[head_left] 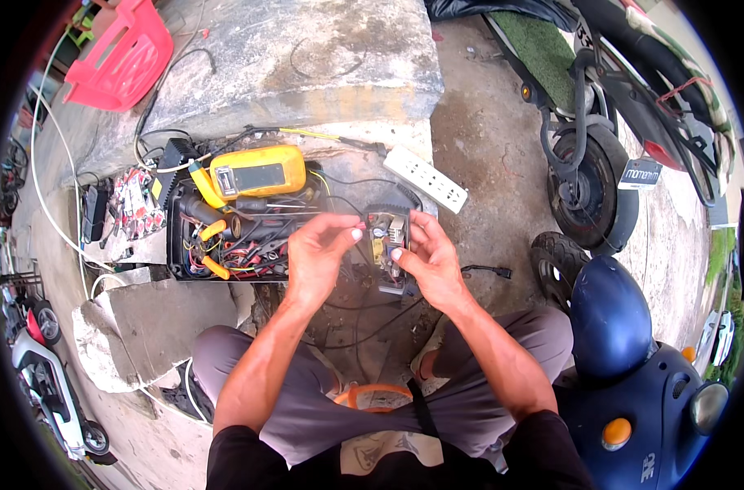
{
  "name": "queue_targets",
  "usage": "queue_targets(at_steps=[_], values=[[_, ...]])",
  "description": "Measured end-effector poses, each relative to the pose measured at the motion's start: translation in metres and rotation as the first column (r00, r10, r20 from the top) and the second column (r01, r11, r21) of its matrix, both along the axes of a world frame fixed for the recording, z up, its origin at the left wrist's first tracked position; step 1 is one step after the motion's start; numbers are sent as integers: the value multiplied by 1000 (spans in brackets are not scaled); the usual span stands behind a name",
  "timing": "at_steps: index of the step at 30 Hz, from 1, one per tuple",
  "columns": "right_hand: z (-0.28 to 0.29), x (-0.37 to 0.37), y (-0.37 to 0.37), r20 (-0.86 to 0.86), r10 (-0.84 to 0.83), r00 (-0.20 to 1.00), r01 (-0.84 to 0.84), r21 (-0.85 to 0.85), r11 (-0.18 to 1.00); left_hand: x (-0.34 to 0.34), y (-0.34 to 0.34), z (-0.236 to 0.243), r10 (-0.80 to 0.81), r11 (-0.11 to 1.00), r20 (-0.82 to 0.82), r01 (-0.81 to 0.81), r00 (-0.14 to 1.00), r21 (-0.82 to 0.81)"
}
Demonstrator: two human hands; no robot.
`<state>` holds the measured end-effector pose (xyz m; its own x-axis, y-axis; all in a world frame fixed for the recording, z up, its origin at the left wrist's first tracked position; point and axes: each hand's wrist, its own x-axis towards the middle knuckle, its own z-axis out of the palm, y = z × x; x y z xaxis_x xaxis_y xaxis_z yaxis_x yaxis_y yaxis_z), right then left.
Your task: The person connects wires to a circuit board by hand and uses a metal tool to adjust components. They handle a power strip and a multimeter casing while working on the electronics near motorcycles.
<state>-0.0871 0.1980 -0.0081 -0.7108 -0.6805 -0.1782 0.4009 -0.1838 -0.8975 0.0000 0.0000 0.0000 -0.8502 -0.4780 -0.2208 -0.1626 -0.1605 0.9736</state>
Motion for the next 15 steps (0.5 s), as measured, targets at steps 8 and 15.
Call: queue_targets(at_steps=[8,15], values=[[-3,1,-2,-13,-24,1000,24,-44,999,-2,3,4,29,1000,-21,-29,999,-12],[-10,3,-2,-19,-41,999,40,-54,998,-1,3,4,35,999,36,-37,999,40]])
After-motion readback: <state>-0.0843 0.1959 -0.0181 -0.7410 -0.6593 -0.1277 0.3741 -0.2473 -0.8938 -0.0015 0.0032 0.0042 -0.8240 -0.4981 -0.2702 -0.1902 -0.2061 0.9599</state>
